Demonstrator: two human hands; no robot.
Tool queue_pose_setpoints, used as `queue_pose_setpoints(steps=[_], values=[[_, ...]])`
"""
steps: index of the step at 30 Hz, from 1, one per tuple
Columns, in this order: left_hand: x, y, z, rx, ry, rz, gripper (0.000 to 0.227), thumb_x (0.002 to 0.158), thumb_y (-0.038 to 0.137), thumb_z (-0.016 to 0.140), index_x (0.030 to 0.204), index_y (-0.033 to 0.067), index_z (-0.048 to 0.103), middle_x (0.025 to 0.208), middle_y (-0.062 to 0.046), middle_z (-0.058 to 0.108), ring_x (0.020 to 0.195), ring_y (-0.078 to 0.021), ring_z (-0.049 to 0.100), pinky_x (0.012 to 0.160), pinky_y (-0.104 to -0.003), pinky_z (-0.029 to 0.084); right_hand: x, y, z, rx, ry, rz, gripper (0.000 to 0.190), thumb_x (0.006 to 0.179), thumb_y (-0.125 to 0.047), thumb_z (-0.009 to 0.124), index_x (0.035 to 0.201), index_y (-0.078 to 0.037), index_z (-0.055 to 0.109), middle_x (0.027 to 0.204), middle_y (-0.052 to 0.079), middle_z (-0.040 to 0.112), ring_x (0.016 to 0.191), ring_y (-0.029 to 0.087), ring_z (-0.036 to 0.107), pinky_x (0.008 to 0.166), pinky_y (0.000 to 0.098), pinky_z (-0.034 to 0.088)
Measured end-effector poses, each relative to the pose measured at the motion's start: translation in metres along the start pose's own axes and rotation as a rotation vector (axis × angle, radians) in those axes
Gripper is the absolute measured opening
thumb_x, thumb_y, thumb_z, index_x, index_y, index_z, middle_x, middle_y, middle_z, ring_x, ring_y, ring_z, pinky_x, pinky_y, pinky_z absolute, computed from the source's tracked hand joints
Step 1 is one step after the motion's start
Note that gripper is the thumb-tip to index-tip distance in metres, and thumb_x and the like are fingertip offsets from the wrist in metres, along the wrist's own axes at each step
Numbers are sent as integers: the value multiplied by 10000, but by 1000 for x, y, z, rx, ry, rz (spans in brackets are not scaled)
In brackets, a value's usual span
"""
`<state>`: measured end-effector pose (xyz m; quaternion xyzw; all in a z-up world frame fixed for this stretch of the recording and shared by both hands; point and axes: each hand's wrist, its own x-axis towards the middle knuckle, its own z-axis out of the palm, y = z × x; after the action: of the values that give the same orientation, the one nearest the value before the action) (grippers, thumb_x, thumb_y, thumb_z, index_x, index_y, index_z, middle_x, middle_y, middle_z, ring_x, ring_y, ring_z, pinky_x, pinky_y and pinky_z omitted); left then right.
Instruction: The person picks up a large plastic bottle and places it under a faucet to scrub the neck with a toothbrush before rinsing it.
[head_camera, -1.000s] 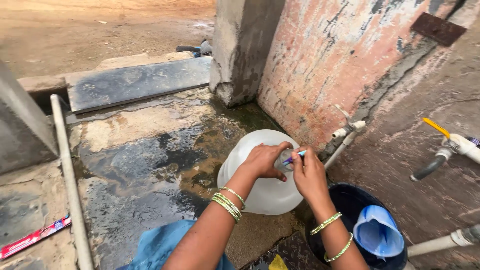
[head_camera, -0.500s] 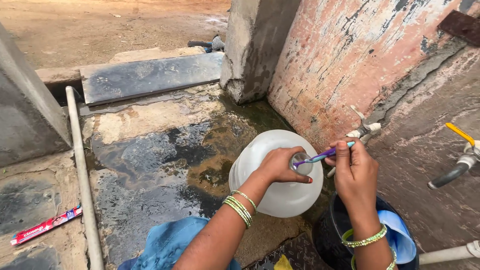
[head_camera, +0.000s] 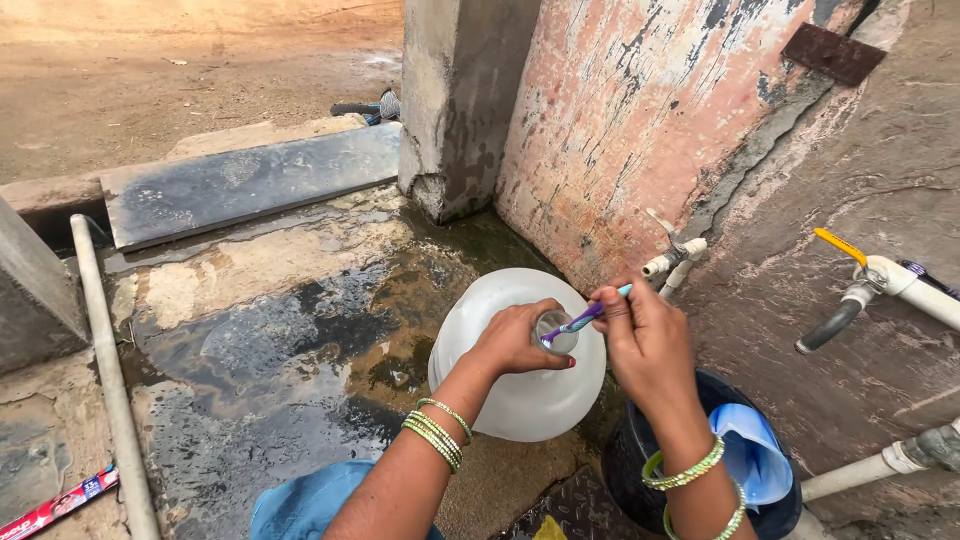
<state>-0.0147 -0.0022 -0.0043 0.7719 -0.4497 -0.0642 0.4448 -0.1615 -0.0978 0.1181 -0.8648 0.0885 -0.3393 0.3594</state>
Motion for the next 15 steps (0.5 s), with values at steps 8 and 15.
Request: queue_pose_setpoints(steps=[8,15], values=[[-13,-6,41,99,554,123,661,750,228,862,1256,76,464,1120,-169,653,1024,-406,657,834,-469,532,-10,46,53,-122,-126,28,251,1014,-268,543,1013,-29,619,817,168,688,690,318,691,644,429,499],[-2,-2,18,32,324,127,643,760,149,804,1299,63,463,1178,-169,648,1053,-413,646,855,-473,534,-9,45,50,-102,-102,53,264,1011,-285,554,1036,-30,618,820,177,680,698,334,673,653,433,494]])
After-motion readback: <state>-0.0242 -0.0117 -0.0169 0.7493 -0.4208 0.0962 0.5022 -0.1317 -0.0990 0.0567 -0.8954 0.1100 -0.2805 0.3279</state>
